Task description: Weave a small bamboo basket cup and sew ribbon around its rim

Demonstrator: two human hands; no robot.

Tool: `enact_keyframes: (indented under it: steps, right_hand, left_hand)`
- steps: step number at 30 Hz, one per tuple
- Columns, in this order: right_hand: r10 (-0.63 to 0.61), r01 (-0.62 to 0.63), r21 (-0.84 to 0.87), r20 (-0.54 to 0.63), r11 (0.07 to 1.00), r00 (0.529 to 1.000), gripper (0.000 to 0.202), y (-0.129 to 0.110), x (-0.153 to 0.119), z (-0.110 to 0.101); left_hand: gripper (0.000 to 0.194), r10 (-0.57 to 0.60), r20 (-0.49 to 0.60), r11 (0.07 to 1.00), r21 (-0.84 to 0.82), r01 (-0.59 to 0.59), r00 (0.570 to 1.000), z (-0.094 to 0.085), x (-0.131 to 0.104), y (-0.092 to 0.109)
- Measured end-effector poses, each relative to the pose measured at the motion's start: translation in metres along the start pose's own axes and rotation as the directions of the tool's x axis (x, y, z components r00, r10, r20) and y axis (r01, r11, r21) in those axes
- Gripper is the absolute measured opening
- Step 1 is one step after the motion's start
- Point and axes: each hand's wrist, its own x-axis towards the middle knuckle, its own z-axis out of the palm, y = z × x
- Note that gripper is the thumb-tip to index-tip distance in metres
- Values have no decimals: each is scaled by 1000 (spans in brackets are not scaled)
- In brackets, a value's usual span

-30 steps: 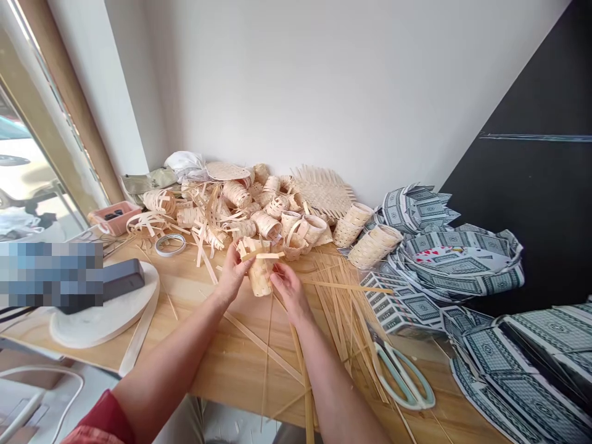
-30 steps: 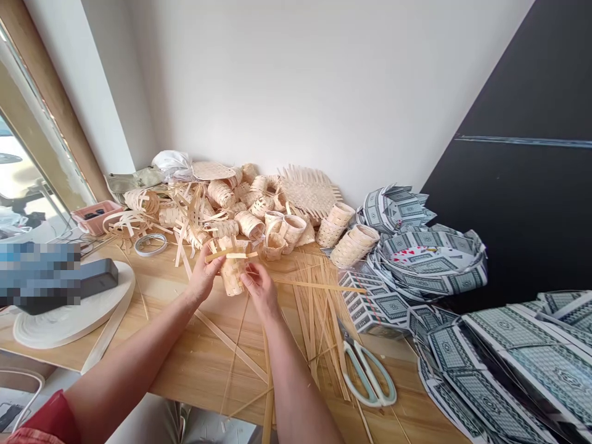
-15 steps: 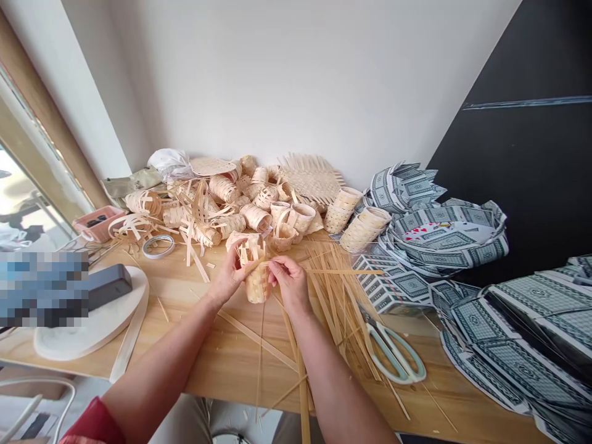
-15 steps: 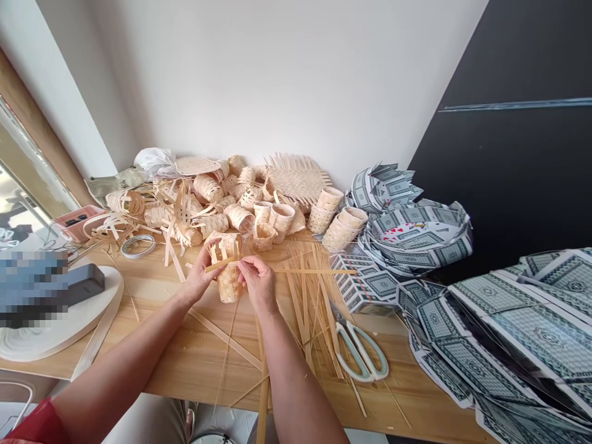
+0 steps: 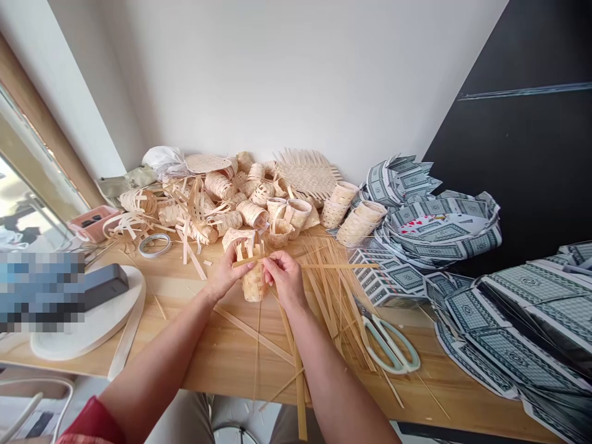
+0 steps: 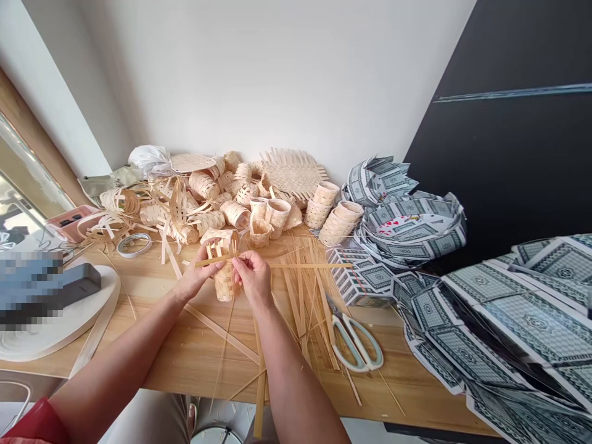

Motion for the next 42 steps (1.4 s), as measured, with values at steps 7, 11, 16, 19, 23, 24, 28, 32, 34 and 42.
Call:
enact_keyframes:
  steps: [7,11,16,19,23,24,28,32,34,42]
  right_hand:
    - [-11,10,-20,-29,1000,1000,30,3,2,4]
    - [-17,14,-91,-32,996,999,33,-2,4,9]
    - [26,-19,-304,17,953,1000,30,-18,8,18]
    - [48,-35,-489,13,871,999,31,-39,5,18]
    - [50,-68,-775,-48,628,998,16,-77,-15,-11]
    - [55,-95,-837,-78,539,995,12,-85,-23,-25]
    - [109,-284,-945,-268,165,957,15,-98,-62,-90]
    - [187,-381,-921,-389,-81,902,14,-87,-89,-138]
    - [210,-374,-917,-396,-140,894,4,-80,-93,-148]
    - [252,-374,-907,-414,-192,875,25,-76,-79,-157]
  left_hand:
    - [58,25,-77,1000,9,-24,997,2,2,3]
    - [58,4,-115,998,-60,-11,993,1,2,3]
    - [61,-50,-143,978,-208,20,988,-2,1,3]
    - [63,-69,-136,954,-299,25,988,-5,1,2]
    - [62,-62,-126,932,-363,12,990,-7,1,-3]
    - [62,-64,-122,927,-374,13,990,-7,0,-4]
    - [60,-76,-141,926,-378,17,987,-6,1,-4]
    - [58,-51,-151,921,-390,-12,987,-2,0,-2]
    - [58,-49,-143,920,-392,-11,988,-1,-1,-1]
    - [61,-56,-126,941,-339,10,990,-3,-4,-4]
